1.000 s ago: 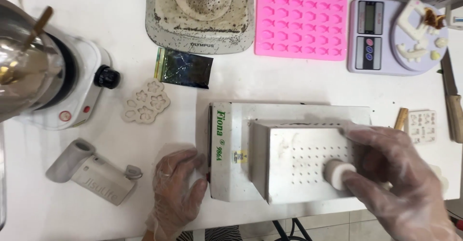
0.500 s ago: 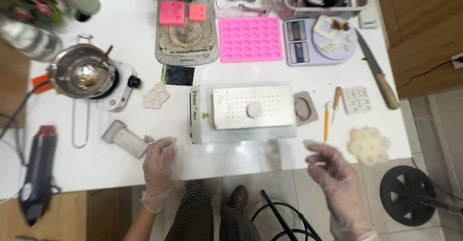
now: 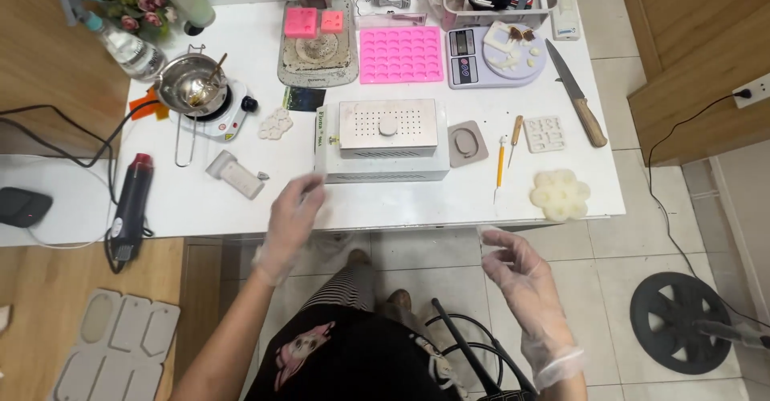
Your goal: The person places a wax disk on a heating plate, melts wax in a small pot using a hot plate, stirs it with a stick, and then places several white wax pieces into a small plastic bag.
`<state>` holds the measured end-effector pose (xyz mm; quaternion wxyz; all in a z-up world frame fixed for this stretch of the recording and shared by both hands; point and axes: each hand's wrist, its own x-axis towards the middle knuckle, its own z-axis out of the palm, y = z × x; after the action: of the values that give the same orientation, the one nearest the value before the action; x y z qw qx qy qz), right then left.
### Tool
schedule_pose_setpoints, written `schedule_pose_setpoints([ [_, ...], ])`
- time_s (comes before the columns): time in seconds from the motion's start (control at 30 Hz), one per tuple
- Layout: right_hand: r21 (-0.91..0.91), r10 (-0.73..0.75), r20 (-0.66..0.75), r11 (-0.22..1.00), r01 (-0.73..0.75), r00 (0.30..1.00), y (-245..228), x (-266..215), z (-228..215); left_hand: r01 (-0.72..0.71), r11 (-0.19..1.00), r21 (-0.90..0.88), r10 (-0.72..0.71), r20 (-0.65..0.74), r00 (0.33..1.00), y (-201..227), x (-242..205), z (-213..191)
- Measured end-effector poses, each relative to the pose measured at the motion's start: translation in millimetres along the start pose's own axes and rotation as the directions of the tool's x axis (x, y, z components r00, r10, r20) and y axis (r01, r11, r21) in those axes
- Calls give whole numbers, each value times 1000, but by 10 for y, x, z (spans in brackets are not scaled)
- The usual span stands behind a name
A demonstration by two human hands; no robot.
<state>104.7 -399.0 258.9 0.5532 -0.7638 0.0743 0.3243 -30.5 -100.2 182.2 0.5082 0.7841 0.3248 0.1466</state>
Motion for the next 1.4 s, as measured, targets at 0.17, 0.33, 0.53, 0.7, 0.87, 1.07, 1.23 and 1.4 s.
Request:
schedule_pose_setpoints([
  [0.17, 17, -71, -3, 997, 71, 997, -22, 40, 48, -250, 917, 312, 186, 221, 957, 481, 646, 203],
  [0.33, 64, -50, -54, 997, 53, 997, -87, 39, 148, -552, 640, 534, 354, 433, 829, 241, 1180, 491],
  [0.53, 80, -16, -116, 996, 25, 993, -8, 150, 174, -590, 644, 487, 385, 460, 800, 90, 1313, 574],
  [0.7, 68, -51, -105, 996, 59, 993, -83, 228, 279, -658, 509, 554, 458, 473, 753, -117, 1376, 594],
  [0.87, 3, -23, -111, 1000, 23, 994, -327, 303, 491, -595, 651, 472, 352, 506, 787, 343, 1441, 528],
  [1.07, -24, -66, -57, 998, 64, 996, -345, 424, 677, -605, 591, 533, 292, 558, 777, 280, 1614, 737],
  [1.23, -17, -70, -25, 997, 70, 997, -301, 510, 721, -600, 638, 482, 340, 523, 782, 155, 1696, 819],
  [1.4, -132, -168, 11, 977, 168, 986, -295, 614, 681, -512, 679, 526, 136, 595, 792, 198, 1742, 808],
])
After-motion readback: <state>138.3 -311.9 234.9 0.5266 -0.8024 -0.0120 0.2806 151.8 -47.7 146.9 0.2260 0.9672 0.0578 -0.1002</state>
